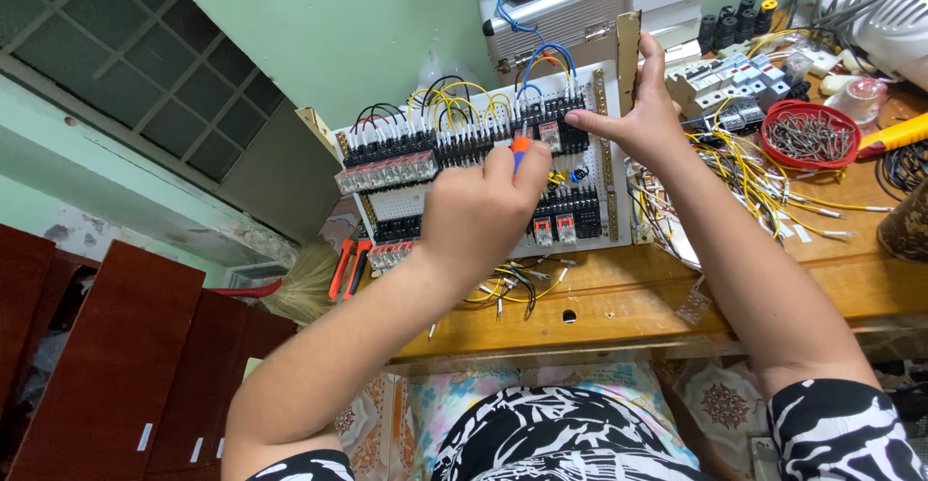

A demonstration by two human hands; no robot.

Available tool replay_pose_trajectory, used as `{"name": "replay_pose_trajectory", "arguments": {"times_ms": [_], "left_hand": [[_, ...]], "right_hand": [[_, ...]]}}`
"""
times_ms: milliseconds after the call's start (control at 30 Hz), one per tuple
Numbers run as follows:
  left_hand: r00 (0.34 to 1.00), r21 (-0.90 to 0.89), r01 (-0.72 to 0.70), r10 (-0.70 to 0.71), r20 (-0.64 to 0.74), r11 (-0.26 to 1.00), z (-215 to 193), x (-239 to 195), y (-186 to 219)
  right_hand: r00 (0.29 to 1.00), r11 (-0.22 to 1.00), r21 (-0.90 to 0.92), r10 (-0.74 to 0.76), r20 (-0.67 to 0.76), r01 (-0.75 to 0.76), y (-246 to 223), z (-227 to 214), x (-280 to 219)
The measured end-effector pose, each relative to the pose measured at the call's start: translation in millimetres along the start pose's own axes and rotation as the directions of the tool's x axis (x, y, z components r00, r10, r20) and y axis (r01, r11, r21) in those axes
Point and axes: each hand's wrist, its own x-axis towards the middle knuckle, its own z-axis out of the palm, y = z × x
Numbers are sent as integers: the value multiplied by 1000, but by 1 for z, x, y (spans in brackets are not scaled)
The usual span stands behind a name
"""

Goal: The person uses a screwdriver to connect and tighten wires into terminals on an electrical panel. They repeatedly insert wires into terminal blocks and secure them by tightening screws, working methodically across the panel.

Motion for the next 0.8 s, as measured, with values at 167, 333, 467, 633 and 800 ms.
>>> {"name": "replay_pose_trajectory", "arguments": {"times_ms": [167, 333, 467, 633, 800], "left_hand": [[998, -86, 68, -67, 13, 994, -15, 0, -21], [928, -609, 333, -364, 77, 720, -48, -46, -32], [433, -917, 284, -815, 384, -281, -2, -155, 1], [449, -444, -145, -459, 767, -884, -10, -240, 76], [639, -75, -74, -105, 762, -994, -50, -296, 147]], "right_hand": [[998, 998, -15, 58, 16, -58, -14, -5, -15], [941, 969, 25, -232, -247, 246, -8, -4, -66], [782, 714, 328, -517, -348, 618, -26, 3, -162], [474, 448, 710, -862, 181, 543, -90, -18, -242], [425, 381, 775, -891, 161, 504, -72, -21, -276]]}}
